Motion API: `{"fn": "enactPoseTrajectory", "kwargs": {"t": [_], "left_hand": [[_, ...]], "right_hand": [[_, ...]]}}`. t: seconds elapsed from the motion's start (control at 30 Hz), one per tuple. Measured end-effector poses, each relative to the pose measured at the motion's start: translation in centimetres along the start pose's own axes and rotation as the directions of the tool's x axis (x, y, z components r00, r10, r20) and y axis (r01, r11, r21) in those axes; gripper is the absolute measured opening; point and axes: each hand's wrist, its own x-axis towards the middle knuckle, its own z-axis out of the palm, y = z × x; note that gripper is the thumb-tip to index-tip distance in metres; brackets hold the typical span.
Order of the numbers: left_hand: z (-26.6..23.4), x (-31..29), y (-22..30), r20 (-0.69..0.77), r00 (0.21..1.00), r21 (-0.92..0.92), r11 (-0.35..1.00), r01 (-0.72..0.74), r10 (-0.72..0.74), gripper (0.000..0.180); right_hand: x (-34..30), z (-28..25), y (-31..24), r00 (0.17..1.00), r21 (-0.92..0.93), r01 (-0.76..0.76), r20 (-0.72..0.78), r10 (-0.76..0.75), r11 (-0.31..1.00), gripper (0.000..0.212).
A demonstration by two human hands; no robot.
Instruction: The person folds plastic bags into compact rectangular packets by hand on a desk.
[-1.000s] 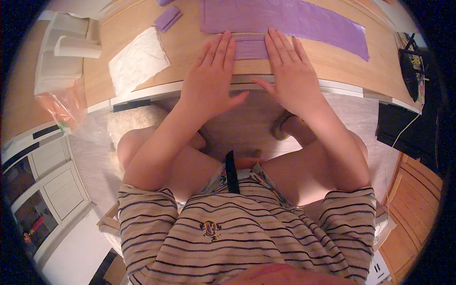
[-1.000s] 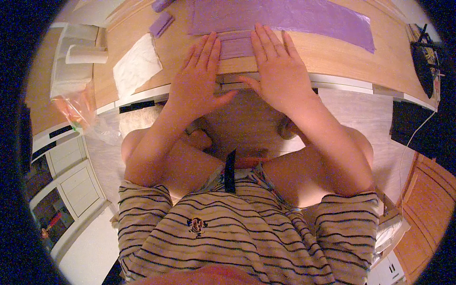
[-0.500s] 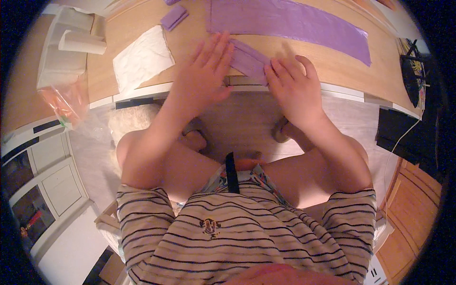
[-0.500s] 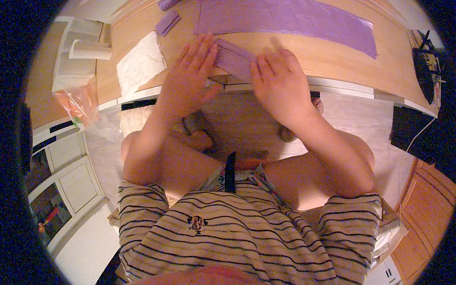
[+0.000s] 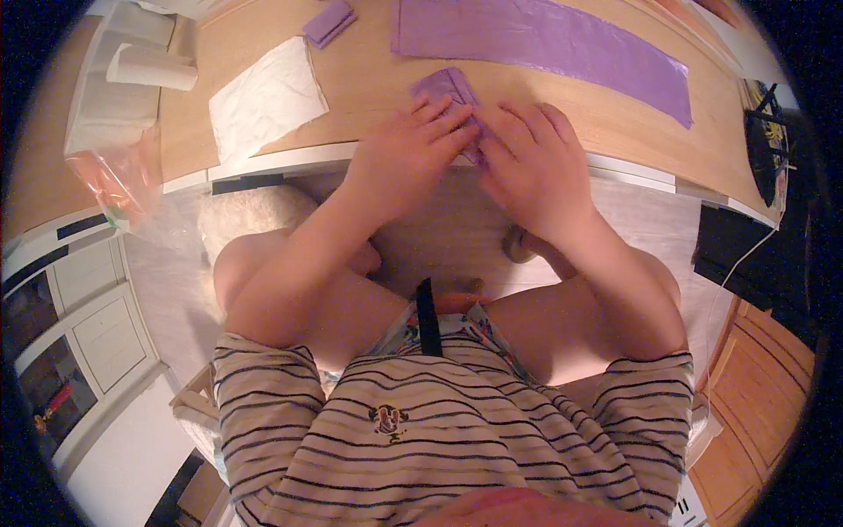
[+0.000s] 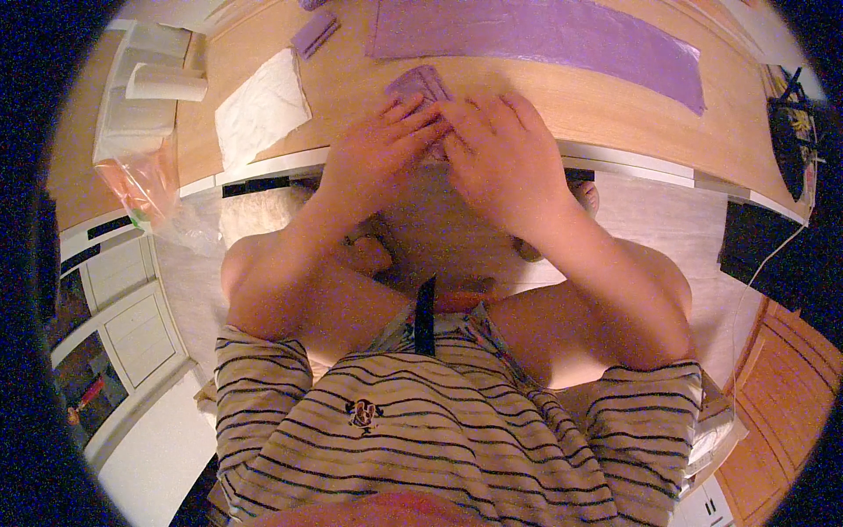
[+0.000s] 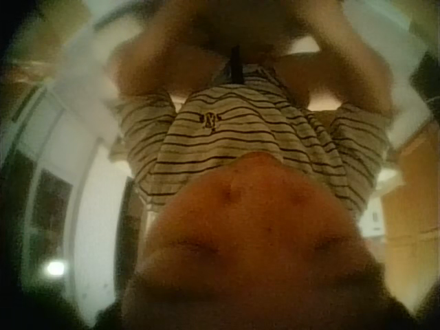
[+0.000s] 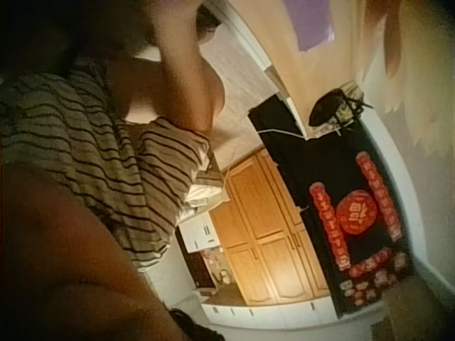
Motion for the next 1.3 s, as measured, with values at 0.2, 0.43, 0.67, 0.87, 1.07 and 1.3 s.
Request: {"fn": "enactPoseTrajectory", "kwargs": {"t": [0.2, 0.43, 0.67, 0.87, 1.07, 1.3], "left_hand": [[-0.6, 0.0, -1.4, -0.013, 0.997, -0.303, 0.951, 0.066, -0.074, 0.026], [-1.7, -0.5, -1.1, -0.033, 0.996, -0.252, 0.965, 0.074, -0.085, 0.02], [-1.8, -0.2, -0.9, -0.124, 0.964, -0.349, 0.92, 0.181, -0.236, 0.02], [-1.8, 0.3, -1.4, -0.17, 0.94, -0.398, 0.894, 0.208, -0.295, 0.013], [-1.5, 1.2, -2.2, -0.198, 0.918, -0.242, 0.925, 0.293, -0.342, 0.019], [-0.8, 1.2, -2.9, -0.189, 0.931, -0.071, 0.95, 0.303, -0.311, 0.023]], "right_hand": [[0.3, 2.0, 1.9, 0.976, 0.269, -0.207, 0.123, 0.179, 0.941, 0.035], [0.4, 2.1, 3.5, 0.997, 0.168, 0.042, 0.05, -0.051, 0.985, 0.029], [0.8, 2.1, 3.6, 0.996, 0.284, -0.087, 0.034, 0.08, 0.955, 0.023], [1.6, 1.9, 3.4, 0.98, 0.382, -0.2, 0.067, 0.189, 0.902, 0.018], [2.4, 2.9, 3.5, 0.95, 0.442, -0.312, 0.112, 0.293, 0.841, 0.019], [3.0, 3.9, 3.0, 0.901, 0.437, -0.401, 0.03, 0.432, 0.806, 0.023]]}}
